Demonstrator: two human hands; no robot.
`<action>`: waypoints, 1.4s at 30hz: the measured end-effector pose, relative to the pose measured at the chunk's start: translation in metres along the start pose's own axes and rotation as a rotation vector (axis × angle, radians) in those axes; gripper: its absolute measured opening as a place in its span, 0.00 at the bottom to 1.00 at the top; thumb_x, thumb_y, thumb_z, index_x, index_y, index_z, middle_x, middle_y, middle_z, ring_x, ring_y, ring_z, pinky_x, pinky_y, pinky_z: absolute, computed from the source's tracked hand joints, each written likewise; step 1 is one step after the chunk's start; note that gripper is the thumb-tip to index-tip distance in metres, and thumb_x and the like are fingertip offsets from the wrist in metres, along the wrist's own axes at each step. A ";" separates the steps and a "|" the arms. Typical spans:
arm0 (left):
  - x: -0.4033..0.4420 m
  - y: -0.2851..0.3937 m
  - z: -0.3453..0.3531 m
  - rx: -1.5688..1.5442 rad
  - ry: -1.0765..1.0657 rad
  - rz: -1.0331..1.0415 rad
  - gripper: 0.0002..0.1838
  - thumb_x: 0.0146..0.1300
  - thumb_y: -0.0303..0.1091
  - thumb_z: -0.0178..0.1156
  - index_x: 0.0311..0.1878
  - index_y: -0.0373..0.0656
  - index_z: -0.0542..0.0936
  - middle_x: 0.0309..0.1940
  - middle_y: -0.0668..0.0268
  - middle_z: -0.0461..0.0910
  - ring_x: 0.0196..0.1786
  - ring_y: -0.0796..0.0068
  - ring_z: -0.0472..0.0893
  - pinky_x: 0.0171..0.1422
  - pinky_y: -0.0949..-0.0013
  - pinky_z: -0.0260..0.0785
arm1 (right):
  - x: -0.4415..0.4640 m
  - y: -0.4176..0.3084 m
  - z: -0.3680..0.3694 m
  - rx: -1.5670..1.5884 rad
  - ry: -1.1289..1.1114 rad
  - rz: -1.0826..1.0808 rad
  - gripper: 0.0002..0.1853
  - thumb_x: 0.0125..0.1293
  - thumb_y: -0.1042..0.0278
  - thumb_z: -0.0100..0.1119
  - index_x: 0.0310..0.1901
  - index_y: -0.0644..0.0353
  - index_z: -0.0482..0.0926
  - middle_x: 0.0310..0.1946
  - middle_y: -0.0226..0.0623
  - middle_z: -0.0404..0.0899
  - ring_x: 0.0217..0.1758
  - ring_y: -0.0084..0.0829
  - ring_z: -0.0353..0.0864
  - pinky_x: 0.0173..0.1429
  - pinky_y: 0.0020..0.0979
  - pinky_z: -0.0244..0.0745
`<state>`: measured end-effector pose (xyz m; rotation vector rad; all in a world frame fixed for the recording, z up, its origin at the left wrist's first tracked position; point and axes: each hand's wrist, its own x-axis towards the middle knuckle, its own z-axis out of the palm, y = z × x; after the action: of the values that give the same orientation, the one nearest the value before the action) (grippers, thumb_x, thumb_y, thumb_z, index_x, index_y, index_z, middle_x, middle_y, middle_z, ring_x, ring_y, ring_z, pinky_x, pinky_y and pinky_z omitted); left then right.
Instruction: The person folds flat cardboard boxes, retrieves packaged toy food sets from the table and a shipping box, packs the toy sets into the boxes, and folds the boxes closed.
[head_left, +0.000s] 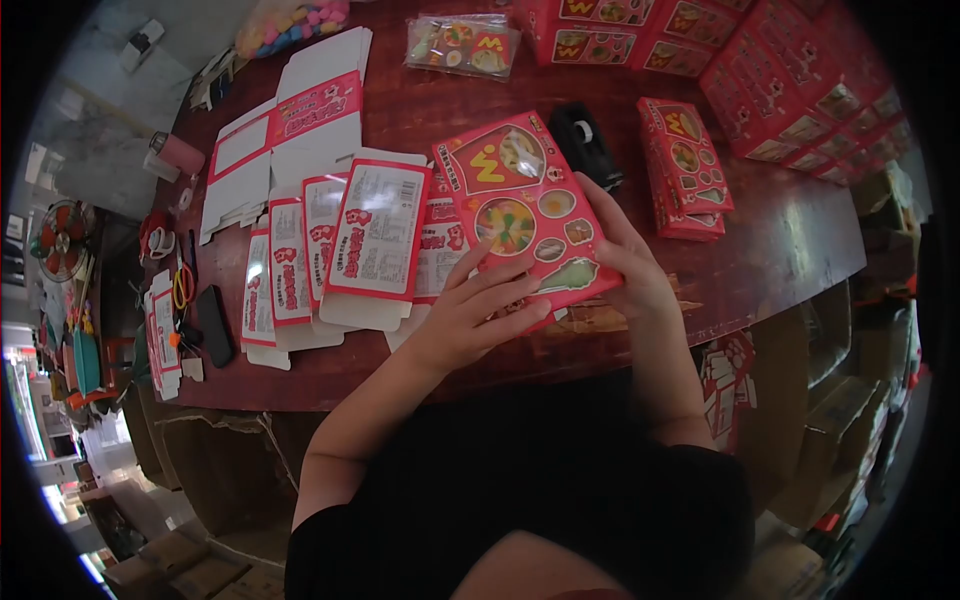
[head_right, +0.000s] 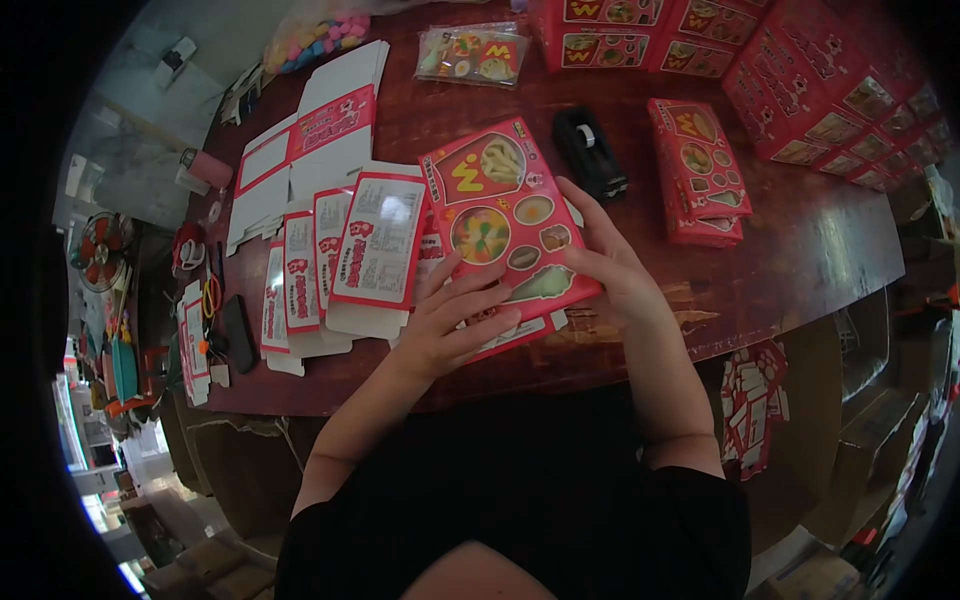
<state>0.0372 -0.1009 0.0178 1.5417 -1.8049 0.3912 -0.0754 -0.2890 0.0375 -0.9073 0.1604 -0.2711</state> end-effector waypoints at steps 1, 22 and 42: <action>0.003 -0.001 0.000 0.043 -0.003 -0.086 0.27 0.42 0.37 0.71 0.49 0.52 0.76 0.51 0.62 0.74 0.60 0.55 0.71 0.70 0.51 0.55 | -0.001 -0.007 -0.006 -0.174 0.057 0.016 0.37 0.62 0.65 0.59 0.68 0.61 0.51 0.60 0.43 0.66 0.60 0.33 0.70 0.60 0.36 0.70; -0.046 -0.134 -0.091 0.106 -0.037 -1.062 0.34 0.53 0.27 0.62 0.64 0.37 0.62 0.45 0.49 0.79 0.46 0.58 0.81 0.51 0.65 0.71 | 0.012 -0.082 -0.099 -1.129 0.671 -0.825 0.24 0.57 0.76 0.61 0.56 0.60 0.69 0.48 0.37 0.72 0.47 0.27 0.73 0.48 0.28 0.71; -0.006 -0.019 0.001 -0.720 0.203 -1.031 0.30 0.56 0.25 0.60 0.63 0.44 0.63 0.56 0.58 0.67 0.57 0.68 0.69 0.61 0.68 0.63 | 0.016 0.064 0.001 -0.429 0.012 -0.177 0.21 0.67 0.70 0.50 0.60 0.55 0.61 0.48 0.36 0.70 0.50 0.23 0.70 0.54 0.25 0.68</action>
<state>0.0551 -0.1016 0.0091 1.5635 -0.6683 -0.5262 -0.0492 -0.2558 -0.0137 -1.3485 0.1517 -0.4152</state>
